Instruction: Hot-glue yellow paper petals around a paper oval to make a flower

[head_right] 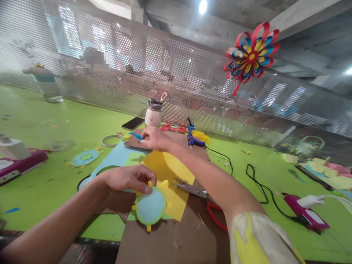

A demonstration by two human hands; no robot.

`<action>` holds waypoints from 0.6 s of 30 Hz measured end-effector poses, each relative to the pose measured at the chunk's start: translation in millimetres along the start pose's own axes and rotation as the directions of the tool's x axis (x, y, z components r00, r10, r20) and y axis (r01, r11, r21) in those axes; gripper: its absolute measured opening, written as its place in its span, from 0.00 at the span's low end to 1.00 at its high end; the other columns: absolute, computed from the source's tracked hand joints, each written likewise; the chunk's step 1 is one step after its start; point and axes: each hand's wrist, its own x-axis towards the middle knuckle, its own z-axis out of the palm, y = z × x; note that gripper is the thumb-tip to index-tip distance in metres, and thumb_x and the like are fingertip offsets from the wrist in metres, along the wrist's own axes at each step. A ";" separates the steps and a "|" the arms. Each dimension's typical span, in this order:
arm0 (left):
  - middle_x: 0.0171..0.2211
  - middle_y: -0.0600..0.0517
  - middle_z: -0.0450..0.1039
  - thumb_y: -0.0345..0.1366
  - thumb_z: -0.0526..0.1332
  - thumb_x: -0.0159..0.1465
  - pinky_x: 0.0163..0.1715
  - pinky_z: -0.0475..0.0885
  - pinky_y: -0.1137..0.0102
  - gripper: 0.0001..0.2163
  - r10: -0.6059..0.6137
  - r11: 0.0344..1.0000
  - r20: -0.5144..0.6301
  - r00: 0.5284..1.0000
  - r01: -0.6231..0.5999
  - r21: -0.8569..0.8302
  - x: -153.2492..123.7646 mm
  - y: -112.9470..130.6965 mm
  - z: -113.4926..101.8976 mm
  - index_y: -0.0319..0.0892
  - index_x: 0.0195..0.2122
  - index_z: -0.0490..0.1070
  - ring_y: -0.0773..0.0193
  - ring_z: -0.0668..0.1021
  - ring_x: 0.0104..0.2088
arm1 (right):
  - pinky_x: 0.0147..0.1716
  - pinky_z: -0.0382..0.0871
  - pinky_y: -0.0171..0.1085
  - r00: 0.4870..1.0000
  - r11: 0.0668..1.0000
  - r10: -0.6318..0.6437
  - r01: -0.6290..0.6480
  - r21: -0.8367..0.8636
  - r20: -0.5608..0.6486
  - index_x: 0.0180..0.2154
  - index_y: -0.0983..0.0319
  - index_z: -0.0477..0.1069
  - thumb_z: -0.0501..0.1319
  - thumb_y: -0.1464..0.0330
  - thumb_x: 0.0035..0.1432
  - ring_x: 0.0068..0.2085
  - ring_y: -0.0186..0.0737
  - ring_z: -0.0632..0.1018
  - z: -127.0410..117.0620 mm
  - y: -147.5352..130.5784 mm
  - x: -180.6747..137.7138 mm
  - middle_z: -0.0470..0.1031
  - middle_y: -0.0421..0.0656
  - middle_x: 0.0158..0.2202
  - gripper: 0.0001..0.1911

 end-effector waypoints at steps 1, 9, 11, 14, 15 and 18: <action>0.22 0.56 0.65 0.39 0.65 0.54 0.25 0.59 0.74 0.09 0.003 1.000 0.000 1.000 -0.003 0.000 0.0 0.0 -0.5 0.38 0.29 0.71 0.70 0.65 0.24 | 0.37 0.68 0.36 0.999 0.997 0.015 -0.012 0.073 -0.046 0.41 0.66 0.66 0.52 0.67 0.62 0.37 0.36 0.74 -12.9 2.6 -9.0 0.73 0.45 0.37 0.10; 0.21 0.57 0.61 0.41 0.64 0.55 0.25 0.58 0.74 0.11 -0.054 0.998 -0.101 0.993 0.052 -0.020 2.9 3.4 -1.4 0.38 0.26 0.68 0.70 0.63 0.23 | 0.27 0.68 0.34 0.885 0.695 0.441 -0.230 0.682 -0.151 0.36 0.61 0.61 0.59 0.68 0.53 0.24 0.32 0.73 -72.2 44.4 -152.4 0.69 0.35 0.24 0.08; 0.22 0.57 0.62 0.42 0.64 0.55 0.26 0.59 0.74 0.11 -0.064 0.998 -0.153 0.986 0.060 -0.033 4.2 4.6 -0.8 0.39 0.27 0.68 0.70 0.63 0.24 | 0.23 0.64 0.32 0.850 0.741 0.525 -0.432 0.514 -0.044 0.34 0.62 0.64 0.57 0.67 0.53 0.22 0.31 0.69 -61.5 43.2 -192.1 0.67 0.35 0.22 0.06; 0.23 0.56 0.64 0.44 0.63 0.55 0.27 0.60 0.73 0.12 -0.100 0.995 -0.210 0.973 0.093 -0.040 4.9 6.8 -0.5 0.39 0.30 0.69 0.68 0.65 0.24 | 0.23 0.61 0.33 0.788 0.775 0.584 -0.613 0.152 0.195 0.35 0.60 0.69 0.59 0.64 0.52 0.23 0.35 0.69 -42.1 26.3 -241.0 0.69 0.37 0.23 0.08; 0.24 0.56 0.65 0.44 0.64 0.55 0.27 0.61 0.72 0.12 -0.114 0.993 -0.229 0.967 0.107 -0.040 5.1 7.4 -0.7 0.40 0.31 0.70 0.68 0.66 0.25 | 0.26 0.62 0.35 0.799 0.804 0.563 -0.589 0.083 0.213 0.35 0.59 0.70 0.60 0.62 0.52 0.27 0.37 0.72 -37.1 19.1 -252.8 0.72 0.39 0.26 0.09; 0.26 0.55 0.67 0.43 0.64 0.53 0.27 0.61 0.73 0.12 -0.158 0.987 -0.298 0.942 0.145 -0.064 6.6 6.9 -2.1 0.40 0.34 0.71 0.67 0.67 0.26 | 0.38 0.64 0.39 0.818 0.838 0.536 -0.546 -0.014 0.206 0.43 0.56 0.70 0.58 0.61 0.53 0.39 0.45 0.75 -28.9 3.9 -273.1 0.76 0.44 0.40 0.15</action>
